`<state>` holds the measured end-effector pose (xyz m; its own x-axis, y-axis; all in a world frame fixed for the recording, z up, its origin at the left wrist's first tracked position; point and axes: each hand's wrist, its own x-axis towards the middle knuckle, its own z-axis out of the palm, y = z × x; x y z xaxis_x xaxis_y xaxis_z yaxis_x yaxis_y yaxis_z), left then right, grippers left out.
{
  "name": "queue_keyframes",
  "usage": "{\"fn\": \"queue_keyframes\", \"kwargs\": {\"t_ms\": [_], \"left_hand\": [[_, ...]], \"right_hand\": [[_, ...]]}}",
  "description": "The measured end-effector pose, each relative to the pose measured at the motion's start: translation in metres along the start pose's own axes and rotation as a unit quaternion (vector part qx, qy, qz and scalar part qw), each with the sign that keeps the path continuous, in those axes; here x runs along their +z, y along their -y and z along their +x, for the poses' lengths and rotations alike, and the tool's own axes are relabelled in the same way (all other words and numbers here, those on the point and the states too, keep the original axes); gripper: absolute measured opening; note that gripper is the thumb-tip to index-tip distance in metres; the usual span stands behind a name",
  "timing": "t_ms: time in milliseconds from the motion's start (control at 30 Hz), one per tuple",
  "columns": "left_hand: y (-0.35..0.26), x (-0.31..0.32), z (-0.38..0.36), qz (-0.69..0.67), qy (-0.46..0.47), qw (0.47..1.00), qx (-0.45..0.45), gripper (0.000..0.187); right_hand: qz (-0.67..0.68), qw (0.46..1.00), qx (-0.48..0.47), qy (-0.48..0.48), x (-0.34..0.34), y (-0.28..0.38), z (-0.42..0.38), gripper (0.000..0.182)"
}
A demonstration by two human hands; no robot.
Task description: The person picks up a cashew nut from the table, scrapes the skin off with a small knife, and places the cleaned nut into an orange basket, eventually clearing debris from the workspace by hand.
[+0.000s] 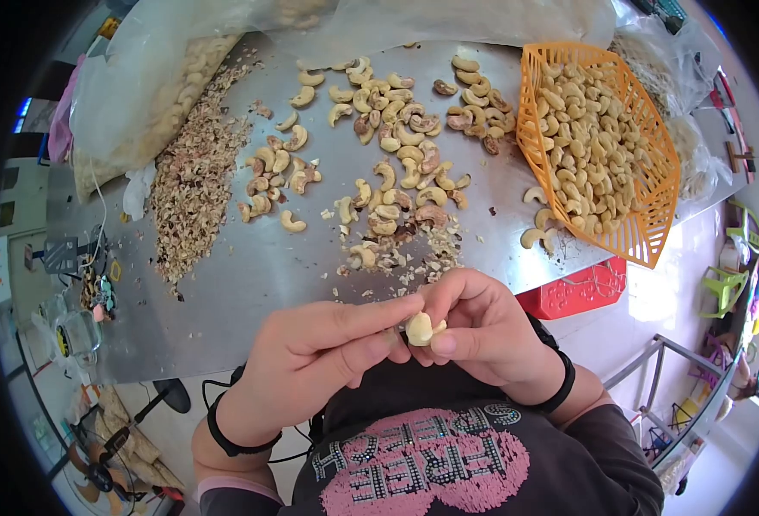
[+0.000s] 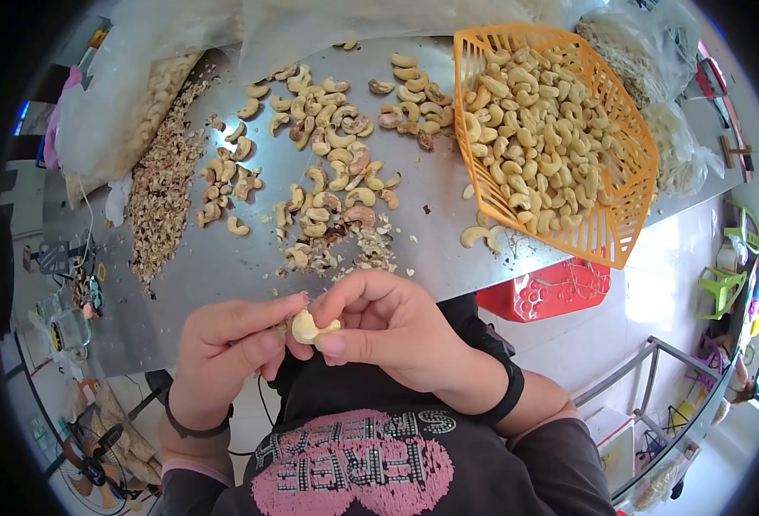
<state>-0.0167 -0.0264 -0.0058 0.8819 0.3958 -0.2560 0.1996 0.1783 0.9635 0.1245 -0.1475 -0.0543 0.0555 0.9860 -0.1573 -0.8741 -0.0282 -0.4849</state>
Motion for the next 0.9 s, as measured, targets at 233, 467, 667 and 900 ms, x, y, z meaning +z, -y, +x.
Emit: {"fn": "queue_keyframes", "kwargs": {"t_ms": [233,467,667,900], "left_hand": [[-0.006,-0.003,-0.001,-0.045,0.016,0.996,-0.073,0.031],[-0.007,0.005,0.002,0.008,0.002,0.999,-0.043,0.033],[-0.008,0.005,0.005,0.027,0.028,0.999,0.01,0.033],[-0.009,0.005,0.002,-0.003,0.009,0.998,-0.059,0.031]], "right_hand": [[0.106,0.994,0.019,0.005,-0.002,-0.002,0.001,0.013],[0.092,0.996,0.017,0.006,0.001,0.0,0.001,0.012],[0.04,0.999,0.011,0.003,0.001,0.001,-0.001,0.011],[0.032,0.999,-0.017,-0.019,0.001,0.008,-0.004,0.011]]}}
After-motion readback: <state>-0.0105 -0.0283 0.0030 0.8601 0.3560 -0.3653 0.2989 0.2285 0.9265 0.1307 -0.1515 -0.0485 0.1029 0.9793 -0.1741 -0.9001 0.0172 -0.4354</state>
